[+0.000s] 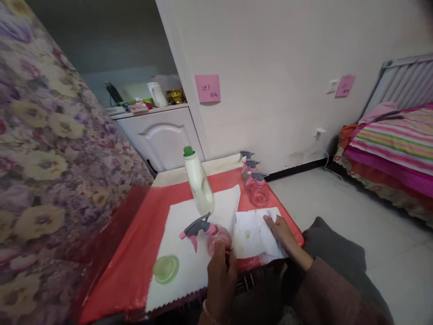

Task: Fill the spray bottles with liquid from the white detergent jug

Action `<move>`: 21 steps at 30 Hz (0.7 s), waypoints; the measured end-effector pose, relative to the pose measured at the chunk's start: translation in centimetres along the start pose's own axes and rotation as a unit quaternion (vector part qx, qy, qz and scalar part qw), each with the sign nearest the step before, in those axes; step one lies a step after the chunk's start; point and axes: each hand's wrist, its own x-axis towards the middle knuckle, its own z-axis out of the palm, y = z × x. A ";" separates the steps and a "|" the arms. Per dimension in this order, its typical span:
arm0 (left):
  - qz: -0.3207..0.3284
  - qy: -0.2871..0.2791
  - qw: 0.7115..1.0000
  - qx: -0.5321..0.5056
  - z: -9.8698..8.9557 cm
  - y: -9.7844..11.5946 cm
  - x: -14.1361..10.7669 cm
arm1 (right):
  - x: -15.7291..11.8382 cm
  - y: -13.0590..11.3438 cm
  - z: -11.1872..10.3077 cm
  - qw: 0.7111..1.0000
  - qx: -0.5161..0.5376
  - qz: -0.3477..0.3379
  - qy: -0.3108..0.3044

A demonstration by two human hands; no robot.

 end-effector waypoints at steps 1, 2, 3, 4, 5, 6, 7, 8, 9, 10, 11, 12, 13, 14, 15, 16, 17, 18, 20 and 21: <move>0.003 -0.001 1.000 0.001 0.0 -0.1 0.0 | 0.3 0.7 0.1 1.000 -0.030 -0.009 0.001; 0.005 -0.002 1.000 0.001 0.0 -0.2 -0.1 | 0.6 1.4 0.1 0.998 -0.061 -0.018 0.001; 0.006 -0.003 1.000 0.000 0.0 -0.3 -0.1 | 0.8 1.8 0.1 0.995 -0.093 -0.026 0.000; 0.008 -0.002 1.000 -0.001 0.0 -0.4 -0.1 | 0.9 2.2 0.1 0.992 -0.119 -0.032 0.000; 0.010 -0.001 1.000 -0.002 0.0 -0.5 -0.2 | 0.9 2.5 0.1 0.989 -0.143 -0.035 0.001; 0.010 0.001 1.000 -0.004 0.0 -0.6 -0.2 | 1.0 2.7 0.1 0.986 -0.164 -0.037 0.001; 0.009 0.002 1.000 -0.006 0.1 -0.7 -0.2 | 1.0 2.8 0.1 0.983 -0.182 -0.037 0.002; 0.007 0.000 1.000 -0.006 0.1 -0.7 -0.2 | 0.9 2.9 0.1 0.980 -0.196 -0.038 0.003; 0.006 -0.004 1.000 -0.004 0.1 -0.6 -0.2 | 0.9 3.0 0.1 0.977 -0.208 -0.038 0.004; 0.004 -0.010 1.000 -0.001 0.2 -0.5 -0.2 | 1.0 3.0 0.0 0.976 -0.216 -0.038 0.005; 0.003 -0.017 1.000 0.005 0.2 -0.4 -0.2 | 1.0 3.1 0.0 0.974 -0.221 -0.038 0.007; 0.004 -0.024 1.000 0.013 0.3 -0.3 -0.2 | 1.1 3.1 0.0 0.974 -0.222 -0.037 0.010; 0.005 -0.030 0.999 0.021 0.5 -0.1 -0.2 | 1.2 3.1 0.0 0.975 -0.219 -0.036 0.014; 0.008 -0.035 0.999 0.030 0.6 0.0 -0.2 | 1.3 3.1 0.0 0.977 -0.211 -0.034 0.018; 0.011 -0.039 0.998 0.037 0.7 0.1 -0.2 | 1.4 3.1 -0.1 0.979 -0.198 -0.033 0.022; 0.015 -0.042 0.998 0.043 0.9 0.1 -0.2 | 1.6 3.1 -0.1 0.983 -0.181 -0.031 0.025; 0.017 -0.042 0.998 0.047 0.9 0.1 -0.2 | 1.7 3.1 -0.2 0.986 -0.160 -0.029 0.028; 0.018 -0.041 0.998 0.047 1.0 0.1 -0.3 | 1.9 3.1 -0.4 0.990 -0.137 -0.025 0.032; 0.013 -0.039 0.998 0.042 0.9 0.1 -0.3 | 2.2 3.1 -0.8 0.995 -0.082 -0.014 0.048; 0.010 -0.037 0.999 0.038 0.8 0.0 -0.3 | 2.3 3.1 -1.1 0.997 -0.051 -0.006 0.059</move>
